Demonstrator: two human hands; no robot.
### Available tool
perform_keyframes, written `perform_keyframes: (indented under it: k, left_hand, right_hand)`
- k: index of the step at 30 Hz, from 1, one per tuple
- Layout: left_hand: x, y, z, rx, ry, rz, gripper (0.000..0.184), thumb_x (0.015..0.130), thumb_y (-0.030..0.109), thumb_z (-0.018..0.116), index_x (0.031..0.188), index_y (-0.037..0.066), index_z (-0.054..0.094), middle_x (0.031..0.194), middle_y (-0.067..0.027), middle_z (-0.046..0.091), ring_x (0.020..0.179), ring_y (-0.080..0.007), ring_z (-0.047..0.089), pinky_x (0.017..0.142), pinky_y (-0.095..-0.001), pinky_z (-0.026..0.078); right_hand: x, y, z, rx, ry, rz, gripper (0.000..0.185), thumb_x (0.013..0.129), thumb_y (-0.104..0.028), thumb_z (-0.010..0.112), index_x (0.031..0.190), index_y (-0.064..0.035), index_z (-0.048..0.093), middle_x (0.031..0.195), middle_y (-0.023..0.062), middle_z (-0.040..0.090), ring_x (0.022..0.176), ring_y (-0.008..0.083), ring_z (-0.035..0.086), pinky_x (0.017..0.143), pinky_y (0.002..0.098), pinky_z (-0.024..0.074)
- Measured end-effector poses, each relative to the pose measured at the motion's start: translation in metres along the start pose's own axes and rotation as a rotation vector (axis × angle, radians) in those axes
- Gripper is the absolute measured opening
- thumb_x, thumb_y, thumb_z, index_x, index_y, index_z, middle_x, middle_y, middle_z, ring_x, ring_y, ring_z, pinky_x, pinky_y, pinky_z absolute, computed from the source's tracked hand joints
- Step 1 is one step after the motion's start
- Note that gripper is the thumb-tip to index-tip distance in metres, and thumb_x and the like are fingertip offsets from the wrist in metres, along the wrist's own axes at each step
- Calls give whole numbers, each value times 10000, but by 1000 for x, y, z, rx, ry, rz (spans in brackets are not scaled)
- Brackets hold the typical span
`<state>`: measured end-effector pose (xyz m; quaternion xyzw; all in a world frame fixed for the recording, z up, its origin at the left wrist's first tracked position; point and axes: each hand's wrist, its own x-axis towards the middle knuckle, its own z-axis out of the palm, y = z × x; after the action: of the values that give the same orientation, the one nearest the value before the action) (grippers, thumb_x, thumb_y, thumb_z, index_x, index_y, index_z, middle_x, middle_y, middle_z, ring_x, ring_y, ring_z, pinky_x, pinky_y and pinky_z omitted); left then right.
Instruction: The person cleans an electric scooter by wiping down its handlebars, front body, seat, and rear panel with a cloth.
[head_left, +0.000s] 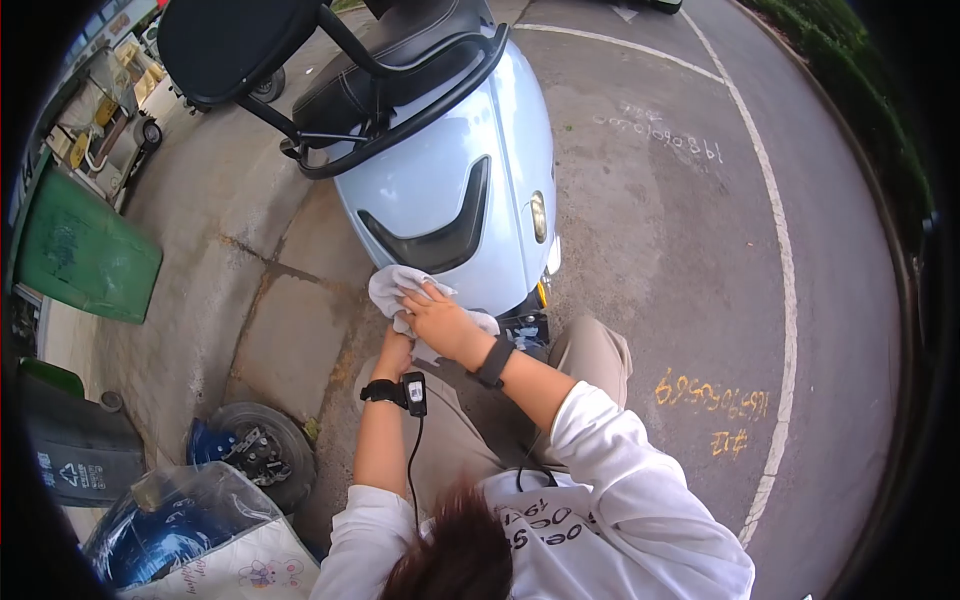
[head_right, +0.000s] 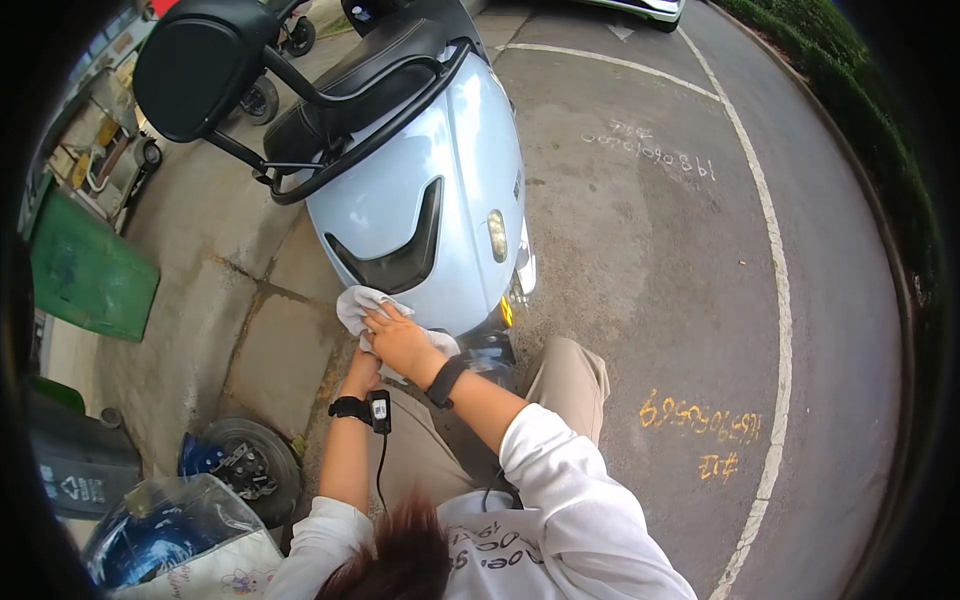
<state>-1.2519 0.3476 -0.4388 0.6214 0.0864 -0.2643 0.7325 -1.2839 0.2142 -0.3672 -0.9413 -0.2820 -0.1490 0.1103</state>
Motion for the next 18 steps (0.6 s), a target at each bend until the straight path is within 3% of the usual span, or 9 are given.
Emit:
perform_keyframes:
  k: [2,5,7,11,14,16,17,18]
  left_hand:
    - [-13,6,-7,104,-25,38,492,740,-71,349,1209,70,399,1143,-67,490,1042,-170,472,857,-292,388]
    - [5,2,-14,255,-87,21,409,810,11,396,1213,81,391,1157,-70,481,1058,-176,467,860,-314,398]
    - [16,2,-9,-143,-106,-59,357,867,152,435,1216,96,386,1163,-72,474,1056,-178,469,859,-330,410]
    - [39,-14,-16,-119,-179,23,398,884,296,436,1221,92,373,1158,-71,476,1034,-181,485,860,-335,416]
    - [21,-3,-10,-99,-64,12,372,857,181,468,1202,64,392,1117,-71,502,983,-178,509,836,-322,423]
    - [11,3,-33,204,-137,116,369,760,17,478,1128,33,468,1037,-66,544,913,-178,532,803,-307,428]
    - [2,11,-41,247,-44,90,420,642,-88,432,1035,13,539,923,-64,578,848,-177,540,769,-279,427]
    - [-21,28,-37,138,-12,89,473,612,-114,401,1053,-9,537,980,-82,573,886,-192,548,804,-282,417]
  right_hand:
    - [-4,4,-3,-13,9,16,340,726,-115,505,1058,-64,562,1228,69,439,1201,189,341,1020,346,219]
    - [-12,16,6,-35,-21,-48,379,732,-115,497,1106,-75,542,1241,35,430,1214,155,323,1039,340,185]
    - [-12,17,6,-41,-14,-50,377,733,-117,496,1104,-77,544,1241,29,431,1216,154,319,1038,341,187]
    - [-12,15,7,-36,-20,-42,376,738,-124,493,1109,-83,540,1241,25,432,1222,152,306,1037,343,189]
    - [-13,13,6,-34,16,-33,381,729,-121,498,1106,-82,540,1232,26,438,1215,162,319,1034,339,196]
    - [-16,12,-4,-21,7,-24,370,731,-117,495,1094,-77,547,1214,34,451,1218,168,317,1040,352,187]
    - [-17,12,-11,-10,-4,-19,358,732,-113,492,1083,-72,553,1196,42,463,1220,173,315,1045,364,177]
    - [-22,12,-21,-3,0,-14,358,732,-113,492,1083,-72,553,1196,42,463,1220,173,315,1045,364,177]
